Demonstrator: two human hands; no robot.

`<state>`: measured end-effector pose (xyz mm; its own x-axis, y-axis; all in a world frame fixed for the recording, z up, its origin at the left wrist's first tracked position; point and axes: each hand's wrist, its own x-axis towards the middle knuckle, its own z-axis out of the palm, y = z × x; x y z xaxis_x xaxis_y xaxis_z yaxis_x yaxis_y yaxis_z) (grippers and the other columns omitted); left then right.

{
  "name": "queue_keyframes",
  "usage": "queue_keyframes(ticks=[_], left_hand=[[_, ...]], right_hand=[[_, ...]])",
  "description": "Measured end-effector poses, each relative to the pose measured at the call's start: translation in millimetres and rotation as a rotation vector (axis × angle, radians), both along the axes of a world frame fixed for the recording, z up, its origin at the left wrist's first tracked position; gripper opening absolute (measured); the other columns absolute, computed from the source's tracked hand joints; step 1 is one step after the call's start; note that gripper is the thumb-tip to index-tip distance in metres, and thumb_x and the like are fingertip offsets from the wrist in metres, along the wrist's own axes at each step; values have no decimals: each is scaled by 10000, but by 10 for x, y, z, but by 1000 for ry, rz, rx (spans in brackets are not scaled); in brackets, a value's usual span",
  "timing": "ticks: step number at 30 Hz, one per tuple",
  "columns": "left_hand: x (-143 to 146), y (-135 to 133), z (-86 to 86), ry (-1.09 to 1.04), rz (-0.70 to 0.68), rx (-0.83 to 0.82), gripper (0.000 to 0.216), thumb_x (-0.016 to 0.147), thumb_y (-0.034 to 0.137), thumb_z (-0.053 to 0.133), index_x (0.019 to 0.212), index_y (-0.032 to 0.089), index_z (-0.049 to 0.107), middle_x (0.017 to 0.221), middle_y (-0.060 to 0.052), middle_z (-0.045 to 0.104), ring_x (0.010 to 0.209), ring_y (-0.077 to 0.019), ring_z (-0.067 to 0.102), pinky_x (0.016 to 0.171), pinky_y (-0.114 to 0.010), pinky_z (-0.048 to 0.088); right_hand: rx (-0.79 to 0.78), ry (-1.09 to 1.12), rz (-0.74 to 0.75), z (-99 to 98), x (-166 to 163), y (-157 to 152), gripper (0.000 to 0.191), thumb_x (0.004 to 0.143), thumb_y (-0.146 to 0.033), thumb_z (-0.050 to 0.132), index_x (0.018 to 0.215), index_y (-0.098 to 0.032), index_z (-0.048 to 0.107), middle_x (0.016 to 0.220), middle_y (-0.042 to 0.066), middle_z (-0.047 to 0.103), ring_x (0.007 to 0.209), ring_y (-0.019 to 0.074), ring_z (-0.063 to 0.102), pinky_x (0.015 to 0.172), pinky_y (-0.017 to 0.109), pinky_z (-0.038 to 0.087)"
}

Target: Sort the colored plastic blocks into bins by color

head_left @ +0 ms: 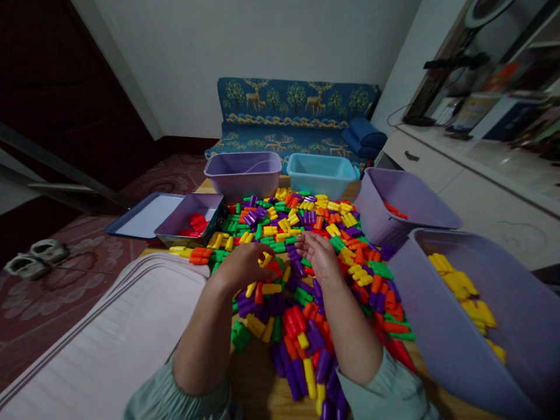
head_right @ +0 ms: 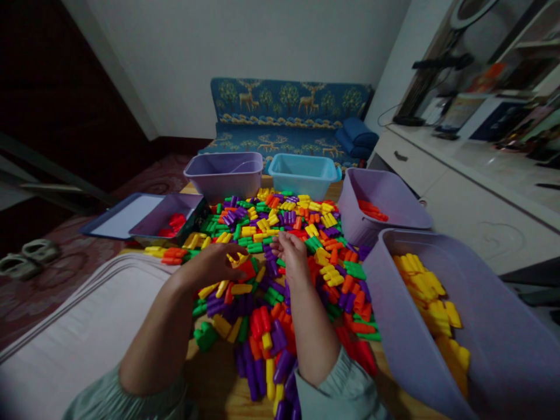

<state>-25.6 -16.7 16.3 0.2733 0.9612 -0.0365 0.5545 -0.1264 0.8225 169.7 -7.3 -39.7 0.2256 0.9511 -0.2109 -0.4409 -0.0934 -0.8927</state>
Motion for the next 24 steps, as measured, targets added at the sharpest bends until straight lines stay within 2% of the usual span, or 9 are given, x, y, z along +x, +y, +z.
queue_keyframes(ticks=[3,8,11,15,18,22,24], left_hand=[[62,-16,-131,263,-67,77,244,514,146,775,730,252,741,717,-29,707,648,-192,612,569,-243,380],[125,57,-187,344,-24,95,71,683,204,646,694,212,716,646,-36,668,591,-167,570,553,-240,332],[144,103,-181,263,84,115,122,727,258,631,745,187,729,591,-19,628,564,-160,545,556,-244,338],[153,155,-255,-48,227,75,205,719,270,658,887,181,734,550,-14,622,510,-166,555,523,-237,363],[144,179,-323,-106,283,90,184,723,225,638,876,189,732,596,-31,654,526,-170,578,536,-238,383],[127,184,-357,42,264,185,170,742,200,613,854,196,740,582,-21,630,552,-173,564,582,-248,370],[124,180,-360,129,227,199,169,737,193,617,845,203,747,579,-22,623,559,-180,557,593,-257,365]], right_hand=[[14,16,4,2,4,-4,333,631,-415,790,814,-175,650,791,22,692,664,118,657,584,208,511],[43,15,11,-4,2,-18,331,603,-424,795,781,-179,662,753,19,698,638,119,645,580,213,506],[31,-20,14,15,-15,-25,333,605,-437,787,773,-179,661,756,20,700,638,119,642,584,216,502],[37,-145,25,75,16,-8,329,635,-447,746,812,-181,666,783,26,699,660,135,645,574,231,487],[118,-359,-6,110,136,27,274,679,-403,704,858,-197,673,777,19,692,679,160,646,598,264,485],[183,-815,-26,117,315,36,131,696,-245,691,827,-243,703,785,5,694,685,175,621,686,318,487],[163,-1003,55,117,340,0,202,674,-168,701,850,-263,723,817,12,707,722,195,627,747,356,486]])
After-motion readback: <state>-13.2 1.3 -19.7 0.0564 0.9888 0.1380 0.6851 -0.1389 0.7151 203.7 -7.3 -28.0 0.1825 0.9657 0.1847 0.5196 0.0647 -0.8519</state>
